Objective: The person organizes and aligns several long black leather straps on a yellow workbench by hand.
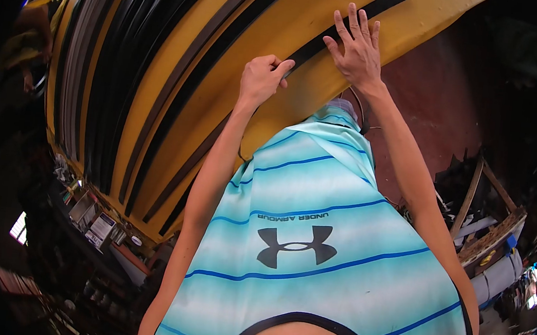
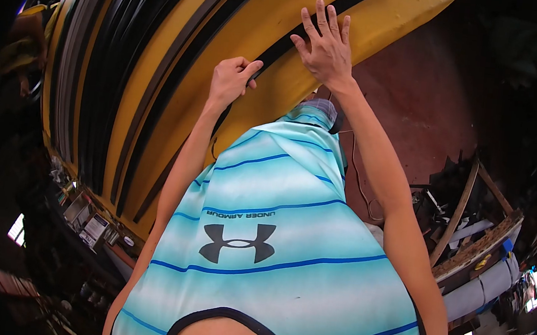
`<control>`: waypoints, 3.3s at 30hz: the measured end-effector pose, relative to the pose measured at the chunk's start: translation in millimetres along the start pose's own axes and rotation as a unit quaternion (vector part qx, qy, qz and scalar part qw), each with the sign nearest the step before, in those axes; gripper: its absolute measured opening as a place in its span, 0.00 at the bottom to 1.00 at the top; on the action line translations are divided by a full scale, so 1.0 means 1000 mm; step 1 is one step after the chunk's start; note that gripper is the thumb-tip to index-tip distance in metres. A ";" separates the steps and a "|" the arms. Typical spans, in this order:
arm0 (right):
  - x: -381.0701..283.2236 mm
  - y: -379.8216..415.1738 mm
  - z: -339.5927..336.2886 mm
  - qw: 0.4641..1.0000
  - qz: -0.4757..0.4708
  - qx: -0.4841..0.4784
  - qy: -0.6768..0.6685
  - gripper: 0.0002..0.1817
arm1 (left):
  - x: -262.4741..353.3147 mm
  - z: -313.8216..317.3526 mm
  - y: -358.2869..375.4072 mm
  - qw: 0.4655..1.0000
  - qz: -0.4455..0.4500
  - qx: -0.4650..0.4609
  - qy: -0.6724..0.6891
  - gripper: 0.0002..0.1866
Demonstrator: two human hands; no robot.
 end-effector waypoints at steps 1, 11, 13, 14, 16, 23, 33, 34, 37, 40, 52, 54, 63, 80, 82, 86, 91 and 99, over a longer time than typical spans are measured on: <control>0.001 0.001 -0.001 1.000 0.011 -0.015 0.015 0.35 | 0.000 0.000 0.000 1.000 0.005 0.005 -0.005 0.18; -0.001 0.001 -0.002 0.998 0.032 -0.037 0.028 0.44 | -0.003 -0.001 -0.003 0.999 -0.011 -0.010 -0.037 0.21; -0.001 0.001 -0.002 0.998 0.033 -0.038 0.032 0.45 | -0.001 -0.002 -0.001 0.999 -0.022 -0.007 -0.038 0.21; -0.001 0.001 -0.002 0.998 0.033 -0.038 0.035 0.45 | -0.001 -0.001 -0.001 0.999 -0.023 -0.007 -0.038 0.21; -0.002 0.001 -0.003 0.998 0.033 -0.036 0.035 0.45 | -0.004 0.000 -0.002 0.998 -0.017 0.002 -0.060 0.21; -0.003 0.000 -0.002 0.998 0.037 -0.033 0.041 0.45 | -0.005 0.001 -0.001 0.998 0.010 0.020 -0.052 0.19; -0.006 0.000 -0.003 0.998 0.041 -0.030 0.036 0.45 | -0.004 -0.001 0.001 0.998 -0.014 0.013 -0.064 0.20; -0.006 0.000 -0.003 0.998 0.041 -0.030 0.038 0.45 | -0.005 -0.001 0.001 0.998 -0.012 0.013 -0.061 0.20; -0.007 0.000 -0.003 0.998 0.042 -0.028 0.042 0.45 | -0.005 -0.002 0.001 0.998 -0.021 0.009 -0.059 0.20; -0.007 0.000 -0.003 0.998 0.042 -0.026 0.044 0.45 | -0.003 -0.002 0.001 0.998 -0.026 0.008 -0.061 0.20; -0.008 0.000 -0.002 0.998 0.043 -0.021 0.030 0.45 | -0.001 -0.002 0.003 0.997 -0.031 0.016 -0.070 0.20; -0.008 0.000 -0.002 0.998 0.041 -0.021 0.030 0.45 | -0.001 -0.003 0.003 0.997 -0.033 0.017 -0.071 0.20; -0.008 0.001 -0.002 0.998 0.039 -0.027 0.037 0.45 | -0.001 -0.003 0.003 0.996 -0.037 0.020 -0.077 0.20; -0.056 0.028 0.005 0.967 -0.156 -0.197 0.042 0.31 | -0.012 0.001 -0.005 0.998 -0.035 0.034 -0.041 0.19; -0.055 0.026 0.003 0.966 -0.162 -0.194 0.053 0.31 | -0.012 -0.001 -0.004 0.998 -0.026 0.032 -0.042 0.17; -0.047 0.021 0.008 0.969 -0.165 -0.172 0.062 0.29 | -0.014 -0.004 0.000 0.998 -0.031 0.044 -0.029 0.18; -0.045 0.019 0.006 0.968 -0.165 -0.172 0.076 0.30 | -0.014 -0.004 0.002 0.997 -0.039 0.041 -0.048 0.20; 0.030 -0.009 -0.031 0.982 -0.081 -0.140 0.097 0.29 | -0.006 -0.005 0.000 0.998 -0.037 0.034 -0.043 0.18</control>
Point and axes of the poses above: each hand's wrist, its own y-axis away from the middle knuckle, its own z-axis out of the palm, x = y × z, the point moved 1 cm from there along -y, towards the middle knuckle, and after that the axes turned 6 degrees about -x, right-handed, at the moved point
